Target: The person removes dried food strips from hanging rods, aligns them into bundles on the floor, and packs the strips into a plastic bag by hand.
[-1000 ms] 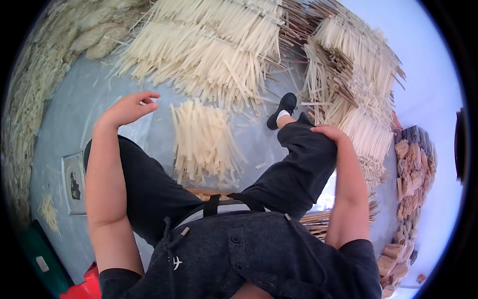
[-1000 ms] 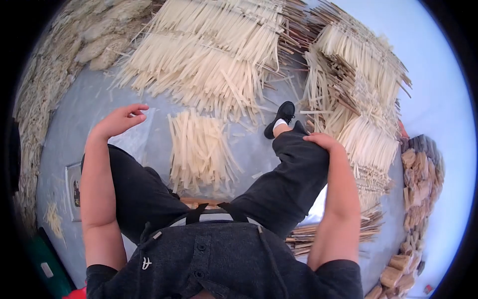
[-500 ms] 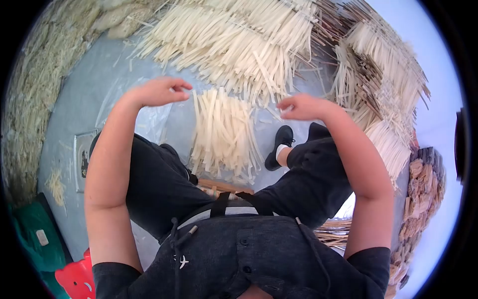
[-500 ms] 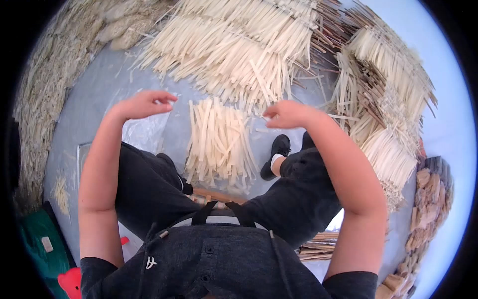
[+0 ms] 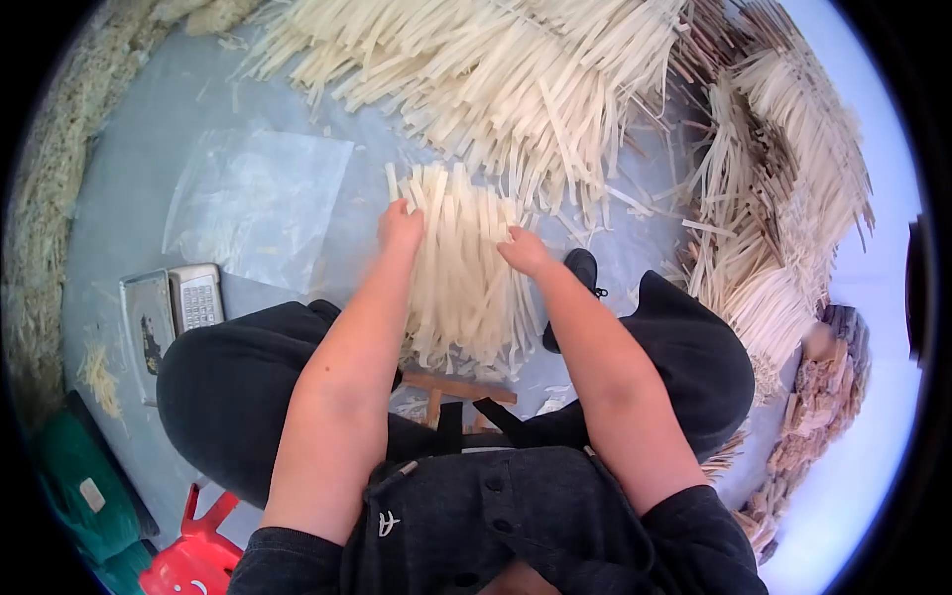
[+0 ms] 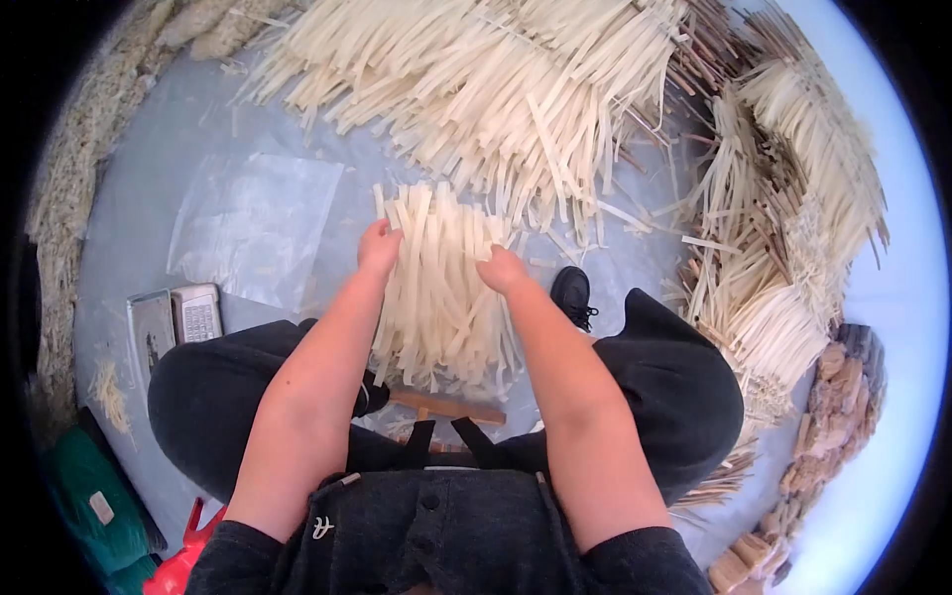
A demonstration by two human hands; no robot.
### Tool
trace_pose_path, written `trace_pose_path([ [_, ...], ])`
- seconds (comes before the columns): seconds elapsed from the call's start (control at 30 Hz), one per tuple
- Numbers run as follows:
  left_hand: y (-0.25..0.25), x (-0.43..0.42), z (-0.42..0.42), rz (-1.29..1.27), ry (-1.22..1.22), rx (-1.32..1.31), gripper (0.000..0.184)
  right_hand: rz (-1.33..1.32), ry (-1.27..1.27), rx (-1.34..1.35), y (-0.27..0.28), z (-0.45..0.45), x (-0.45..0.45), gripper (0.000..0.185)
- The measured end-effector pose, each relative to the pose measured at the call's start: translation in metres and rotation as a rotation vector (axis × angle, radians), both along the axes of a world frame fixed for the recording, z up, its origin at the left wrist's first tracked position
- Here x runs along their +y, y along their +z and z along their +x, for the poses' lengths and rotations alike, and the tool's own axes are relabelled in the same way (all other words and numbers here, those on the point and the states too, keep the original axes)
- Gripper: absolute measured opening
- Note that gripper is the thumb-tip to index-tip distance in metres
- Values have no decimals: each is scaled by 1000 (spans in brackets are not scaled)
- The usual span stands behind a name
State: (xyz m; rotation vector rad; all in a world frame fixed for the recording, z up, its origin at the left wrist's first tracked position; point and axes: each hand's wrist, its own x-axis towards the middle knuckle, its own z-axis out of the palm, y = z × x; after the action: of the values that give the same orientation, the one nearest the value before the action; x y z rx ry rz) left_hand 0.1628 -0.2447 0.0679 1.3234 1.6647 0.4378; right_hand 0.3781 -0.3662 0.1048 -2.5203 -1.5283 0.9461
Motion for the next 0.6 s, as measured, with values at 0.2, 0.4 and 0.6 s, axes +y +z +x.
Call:
trace_pose_path([
  [0.2,-26,-8,-9,-127,-21,198,89,15,-404,261,-40,5,-30,70],
  [0.4,-16,-20,6,-331,-153,219,112,-3,-405,475,-74,0,3,80],
  [0.6,-66,-35,-7,-373,26,-188,121,5,-343,599,-75,-12,50,79],
])
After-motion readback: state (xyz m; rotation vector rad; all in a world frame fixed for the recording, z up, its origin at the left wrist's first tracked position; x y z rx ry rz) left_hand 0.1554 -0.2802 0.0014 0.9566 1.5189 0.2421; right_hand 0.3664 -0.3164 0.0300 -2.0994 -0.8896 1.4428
